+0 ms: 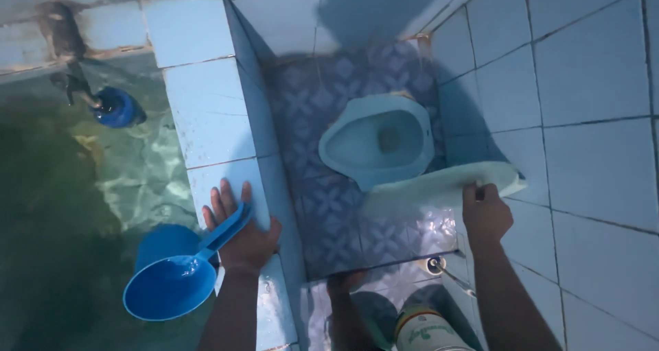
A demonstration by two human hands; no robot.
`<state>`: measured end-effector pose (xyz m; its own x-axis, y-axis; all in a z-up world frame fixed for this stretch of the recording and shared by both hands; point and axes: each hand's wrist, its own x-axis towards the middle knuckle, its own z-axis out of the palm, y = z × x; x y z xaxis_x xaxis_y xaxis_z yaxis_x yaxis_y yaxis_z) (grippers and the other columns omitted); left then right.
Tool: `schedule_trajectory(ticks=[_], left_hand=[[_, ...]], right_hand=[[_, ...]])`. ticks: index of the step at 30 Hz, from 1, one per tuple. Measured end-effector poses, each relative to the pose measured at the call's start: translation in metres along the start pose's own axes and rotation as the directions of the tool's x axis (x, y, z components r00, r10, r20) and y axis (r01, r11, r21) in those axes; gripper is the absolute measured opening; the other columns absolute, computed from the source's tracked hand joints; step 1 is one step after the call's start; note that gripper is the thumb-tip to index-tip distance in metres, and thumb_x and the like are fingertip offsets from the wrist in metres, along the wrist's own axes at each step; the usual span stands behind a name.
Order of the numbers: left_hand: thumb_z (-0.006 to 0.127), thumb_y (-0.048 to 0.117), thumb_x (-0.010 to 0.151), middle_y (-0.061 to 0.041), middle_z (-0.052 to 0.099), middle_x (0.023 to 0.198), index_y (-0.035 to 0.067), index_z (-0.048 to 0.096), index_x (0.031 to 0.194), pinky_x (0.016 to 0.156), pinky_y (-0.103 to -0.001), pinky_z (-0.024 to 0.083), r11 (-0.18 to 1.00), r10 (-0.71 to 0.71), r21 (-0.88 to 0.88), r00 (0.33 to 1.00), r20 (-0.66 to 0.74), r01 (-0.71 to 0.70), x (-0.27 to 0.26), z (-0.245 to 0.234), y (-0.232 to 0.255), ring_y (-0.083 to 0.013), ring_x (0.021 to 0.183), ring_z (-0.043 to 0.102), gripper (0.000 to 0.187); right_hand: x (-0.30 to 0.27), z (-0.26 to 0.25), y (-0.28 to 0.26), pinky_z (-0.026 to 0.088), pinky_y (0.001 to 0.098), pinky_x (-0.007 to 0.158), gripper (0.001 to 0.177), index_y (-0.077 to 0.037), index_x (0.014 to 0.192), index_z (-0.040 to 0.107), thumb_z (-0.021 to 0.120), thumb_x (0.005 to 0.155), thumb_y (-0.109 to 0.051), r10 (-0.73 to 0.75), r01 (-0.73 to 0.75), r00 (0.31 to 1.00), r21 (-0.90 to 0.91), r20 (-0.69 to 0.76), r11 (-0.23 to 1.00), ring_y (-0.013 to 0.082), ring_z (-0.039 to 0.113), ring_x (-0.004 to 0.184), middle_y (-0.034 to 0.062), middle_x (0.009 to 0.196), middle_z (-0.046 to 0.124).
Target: Washing a small device and cleaning the bathroom area using water from a basin.
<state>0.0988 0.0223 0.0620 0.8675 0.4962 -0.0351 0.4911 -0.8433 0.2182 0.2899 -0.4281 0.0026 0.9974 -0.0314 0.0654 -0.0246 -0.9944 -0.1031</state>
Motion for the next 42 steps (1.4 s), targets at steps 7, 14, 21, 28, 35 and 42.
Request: schedule_trajectory(ticks=[7, 14, 21, 28, 35, 42], left_hand=[[0.068, 0.048, 0.078, -0.022, 0.024, 0.168, 0.013, 0.044, 0.155, 0.125, -0.061, 0.013, 1.000, 0.017, -0.005, 1.000, -0.021, -0.017, -0.001, 0.003, -0.001, -0.0429, 0.156, 0.021, 0.087], [0.068, 0.050, 0.076, -0.021, 0.022, 0.168, 0.015, 0.043, 0.155, 0.124, -0.059, 0.009, 0.999, -0.031, -0.010, 0.998, 0.046, 0.031, 0.002, 0.002, -0.001, -0.0414, 0.156, 0.017, 0.089], [0.068, 0.051, 0.076, -0.020, 0.019, 0.168, 0.016, 0.041, 0.156, 0.124, -0.058, 0.008, 0.999, -0.036, -0.028, 0.998, 0.046, 0.037, 0.002, 0.000, 0.000, -0.0402, 0.156, 0.015, 0.091], [0.069, 0.052, 0.075, -0.018, 0.017, 0.168, 0.017, 0.039, 0.156, 0.124, -0.057, 0.007, 0.999, -0.051, 0.004, 0.994, 0.094, 0.051, 0.003, 0.001, 0.000, -0.0390, 0.156, 0.013, 0.094], [0.067, 0.052, 0.077, -0.016, 0.015, 0.170, 0.018, 0.038, 0.158, 0.126, -0.057, 0.006, 0.998, -0.052, -0.024, 0.996, 0.070, 0.054, 0.001, 0.004, -0.001, -0.0372, 0.158, 0.011, 0.092], [0.068, 0.051, 0.074, -0.019, 0.015, 0.168, 0.017, 0.037, 0.157, 0.124, -0.059, 0.005, 0.997, -0.059, -0.033, 0.991, 0.123, 0.064, 0.004, 0.001, 0.000, -0.0402, 0.156, 0.010, 0.095]], right_hand=[[-0.024, 0.020, 0.022, 0.054, 0.0533, 0.070, 0.038, -0.010, 0.091, 0.073, 0.065, 0.099, -0.046, 0.206, -0.206, 0.978, 0.017, -0.001, 0.978, 0.0424, 0.069, 0.076, 0.0146, 0.081, 0.072], [0.038, 0.003, 0.014, 0.055, 0.0470, 0.074, 0.033, -0.010, 0.092, 0.076, 0.063, 0.101, -0.040, 0.285, -0.266, 0.955, 0.182, -0.083, 0.947, 0.0311, 0.071, 0.074, 0.0075, 0.077, 0.074], [0.091, 0.008, 0.012, 0.054, 0.0427, 0.073, 0.033, -0.005, 0.093, 0.074, 0.059, 0.101, -0.034, 0.306, -0.266, 0.950, 0.340, -0.067, 0.902, 0.0283, 0.071, 0.071, 0.0077, 0.074, 0.071], [0.136, 0.025, 0.026, 0.053, 0.0465, 0.071, 0.040, -0.003, 0.085, 0.075, 0.058, 0.105, -0.033, 0.290, -0.267, 0.953, 0.207, -0.089, 0.941, 0.0326, 0.070, 0.072, 0.0143, 0.076, 0.072], [0.141, 0.026, 0.054, 0.052, 0.0574, 0.070, 0.034, -0.004, 0.100, 0.077, 0.059, 0.099, -0.032, 0.212, -0.195, 0.953, 0.098, -0.214, 0.976, 0.0429, 0.069, 0.078, 0.0198, 0.085, 0.072], [0.128, 0.041, 0.049, 0.051, 0.0568, 0.073, 0.044, -0.005, 0.097, 0.074, 0.057, 0.108, -0.044, 0.290, -0.276, 0.946, 0.115, -0.143, 0.954, 0.0440, 0.069, 0.083, 0.0192, 0.089, 0.073]])
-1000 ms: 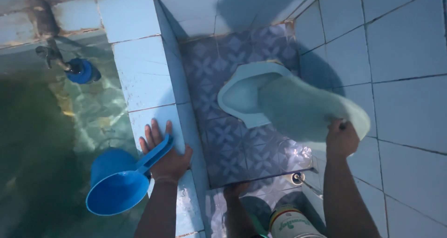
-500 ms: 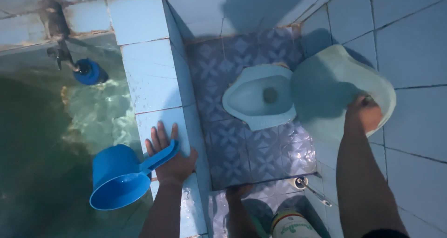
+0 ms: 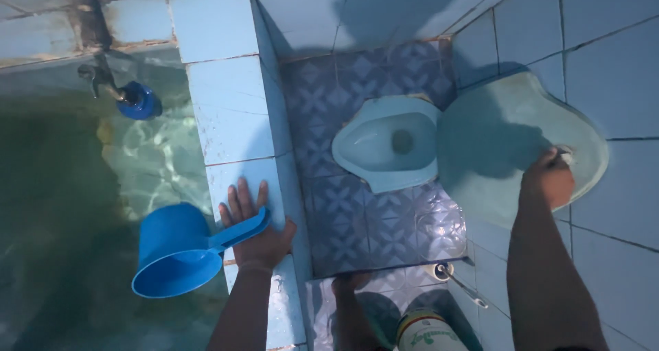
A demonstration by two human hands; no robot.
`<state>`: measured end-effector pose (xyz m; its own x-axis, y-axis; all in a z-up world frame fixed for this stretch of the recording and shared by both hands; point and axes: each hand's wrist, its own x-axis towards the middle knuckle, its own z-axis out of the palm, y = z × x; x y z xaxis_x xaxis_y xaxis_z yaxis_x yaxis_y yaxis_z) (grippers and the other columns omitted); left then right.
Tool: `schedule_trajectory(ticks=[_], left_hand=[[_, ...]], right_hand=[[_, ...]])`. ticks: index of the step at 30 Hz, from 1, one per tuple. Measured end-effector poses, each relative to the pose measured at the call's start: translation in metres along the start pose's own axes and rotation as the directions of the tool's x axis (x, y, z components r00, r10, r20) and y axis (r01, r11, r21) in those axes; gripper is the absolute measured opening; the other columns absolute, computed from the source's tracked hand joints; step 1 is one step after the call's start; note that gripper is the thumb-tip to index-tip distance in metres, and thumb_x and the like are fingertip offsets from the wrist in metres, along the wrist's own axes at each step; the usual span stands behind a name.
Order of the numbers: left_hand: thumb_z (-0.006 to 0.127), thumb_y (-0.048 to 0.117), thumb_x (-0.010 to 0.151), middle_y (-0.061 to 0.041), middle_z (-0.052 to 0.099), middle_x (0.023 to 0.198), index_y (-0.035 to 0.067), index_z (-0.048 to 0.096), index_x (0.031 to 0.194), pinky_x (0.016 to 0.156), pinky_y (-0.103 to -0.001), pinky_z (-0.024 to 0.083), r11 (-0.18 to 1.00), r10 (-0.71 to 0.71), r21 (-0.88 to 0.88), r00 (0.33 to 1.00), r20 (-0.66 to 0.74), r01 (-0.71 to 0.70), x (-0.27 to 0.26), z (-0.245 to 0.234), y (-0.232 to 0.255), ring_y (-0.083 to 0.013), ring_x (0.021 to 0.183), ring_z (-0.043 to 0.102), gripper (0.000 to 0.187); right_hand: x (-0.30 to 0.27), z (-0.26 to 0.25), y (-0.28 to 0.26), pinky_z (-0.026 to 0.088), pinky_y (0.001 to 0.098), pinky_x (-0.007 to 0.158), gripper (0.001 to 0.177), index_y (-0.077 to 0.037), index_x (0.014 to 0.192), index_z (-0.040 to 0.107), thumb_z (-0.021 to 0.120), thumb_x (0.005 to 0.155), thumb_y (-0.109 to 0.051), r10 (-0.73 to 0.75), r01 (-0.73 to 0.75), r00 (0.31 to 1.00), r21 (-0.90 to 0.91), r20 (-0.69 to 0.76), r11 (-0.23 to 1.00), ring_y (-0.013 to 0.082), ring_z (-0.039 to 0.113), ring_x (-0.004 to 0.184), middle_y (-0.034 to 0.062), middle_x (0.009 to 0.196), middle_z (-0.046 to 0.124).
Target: Washing a small device and cleaning the bathroom area using water from a basin.
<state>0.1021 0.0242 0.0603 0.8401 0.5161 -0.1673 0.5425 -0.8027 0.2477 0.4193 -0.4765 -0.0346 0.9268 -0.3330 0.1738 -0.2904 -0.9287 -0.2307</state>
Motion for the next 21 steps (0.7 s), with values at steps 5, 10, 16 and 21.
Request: schedule_trajectory(ticks=[5, 10, 16, 21], left_hand=[[0.068, 0.049, 0.077, -0.020, 0.019, 0.169, 0.016, 0.039, 0.157, 0.124, -0.060, 0.008, 0.999, 0.035, -0.019, 0.996, -0.078, -0.037, -0.005, 0.010, -0.005, -0.0416, 0.157, 0.013, 0.091], [0.068, 0.050, 0.077, -0.020, 0.020, 0.169, 0.016, 0.040, 0.156, 0.123, -0.062, 0.012, 0.999, 0.040, -0.020, 0.993, -0.114, -0.042, -0.007, 0.003, -0.006, -0.0425, 0.156, 0.017, 0.090], [0.073, 0.049, 0.072, -0.018, 0.027, 0.167, 0.017, 0.042, 0.157, 0.122, -0.061, 0.020, 0.991, 0.075, -0.093, 0.974, -0.214, -0.096, -0.006, 0.003, -0.004, -0.0413, 0.152, 0.025, 0.095], [0.076, 0.045, 0.071, -0.021, 0.027, 0.167, 0.015, 0.044, 0.155, 0.122, -0.063, 0.018, 0.984, 0.077, -0.145, 0.976, -0.203, -0.107, -0.006, 0.011, -0.011, -0.0443, 0.154, 0.024, 0.095]], right_hand=[[-0.086, 0.105, -0.029, 0.053, 0.0497, 0.088, 0.029, -0.003, 0.114, 0.065, 0.056, 0.104, -0.029, -0.556, 0.371, 0.777, 0.499, 0.295, 0.783, 0.0387, 0.070, 0.100, 0.0196, 0.104, 0.071], [-0.265, -0.105, -0.329, 0.048, 0.0500, 0.102, 0.045, -0.007, 0.124, 0.064, 0.068, 0.090, -0.038, -0.942, 0.300, 0.210, 0.899, 0.263, 0.318, 0.0364, 0.061, 0.119, 0.0166, 0.121, 0.065], [-0.426, -0.092, -0.404, 0.043, 0.0575, 0.102, 0.054, -0.012, 0.115, 0.065, 0.065, 0.068, -0.038, -0.994, 0.942, 0.108, 0.318, 0.009, 0.105, 0.0367, 0.064, 0.111, 0.0139, 0.117, 0.069], [-0.457, -0.082, -0.419, 0.050, 0.0550, 0.090, 0.018, -0.007, 0.102, 0.061, 0.059, 0.093, -0.023, -0.991, 0.905, -0.126, 0.414, 0.048, -0.095, 0.0335, 0.068, 0.087, 0.0137, 0.090, 0.067]])
